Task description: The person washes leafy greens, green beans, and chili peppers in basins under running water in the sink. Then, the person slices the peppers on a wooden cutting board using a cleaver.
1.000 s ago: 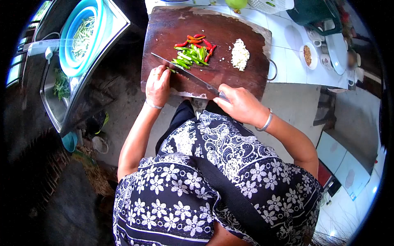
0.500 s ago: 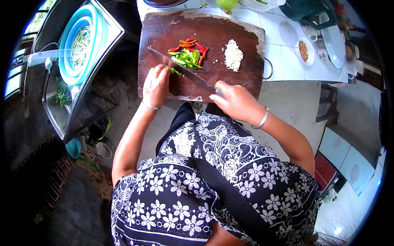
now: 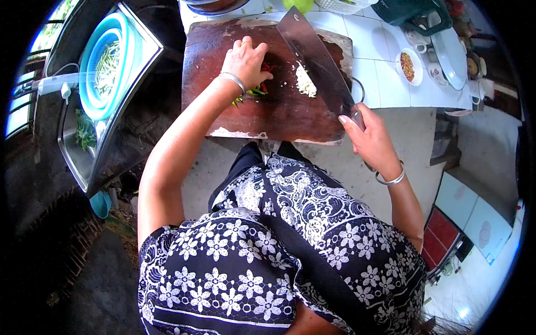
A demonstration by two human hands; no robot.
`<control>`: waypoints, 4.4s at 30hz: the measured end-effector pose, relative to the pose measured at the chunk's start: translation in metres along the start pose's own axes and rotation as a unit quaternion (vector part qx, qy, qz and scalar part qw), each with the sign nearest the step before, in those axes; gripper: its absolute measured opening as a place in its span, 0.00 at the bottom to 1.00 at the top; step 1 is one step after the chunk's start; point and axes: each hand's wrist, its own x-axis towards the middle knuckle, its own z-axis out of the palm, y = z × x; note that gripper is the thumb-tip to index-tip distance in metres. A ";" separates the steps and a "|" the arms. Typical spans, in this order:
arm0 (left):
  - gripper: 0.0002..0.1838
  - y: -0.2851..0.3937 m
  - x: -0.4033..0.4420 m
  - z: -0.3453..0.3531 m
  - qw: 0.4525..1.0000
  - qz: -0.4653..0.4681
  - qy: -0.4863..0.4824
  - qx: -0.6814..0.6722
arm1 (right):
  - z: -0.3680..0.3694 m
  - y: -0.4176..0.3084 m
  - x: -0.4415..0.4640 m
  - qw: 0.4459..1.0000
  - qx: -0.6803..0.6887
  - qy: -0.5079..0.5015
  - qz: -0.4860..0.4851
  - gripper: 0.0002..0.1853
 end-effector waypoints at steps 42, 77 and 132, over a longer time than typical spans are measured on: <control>0.09 -0.088 -0.063 -0.010 0.586 -0.219 -0.082 -0.776 | 0.019 0.004 -0.008 0.997 0.033 -0.063 0.043 0.13; 0.10 -0.057 -0.020 0.002 0.974 -0.009 0.054 -0.218 | 0.025 0.015 -0.015 0.996 0.050 -0.034 0.061 0.15; 0.16 -0.006 0.008 0.005 0.993 0.093 -0.074 0.000 | 0.019 0.025 -0.020 1.000 0.016 -0.003 -0.004 0.13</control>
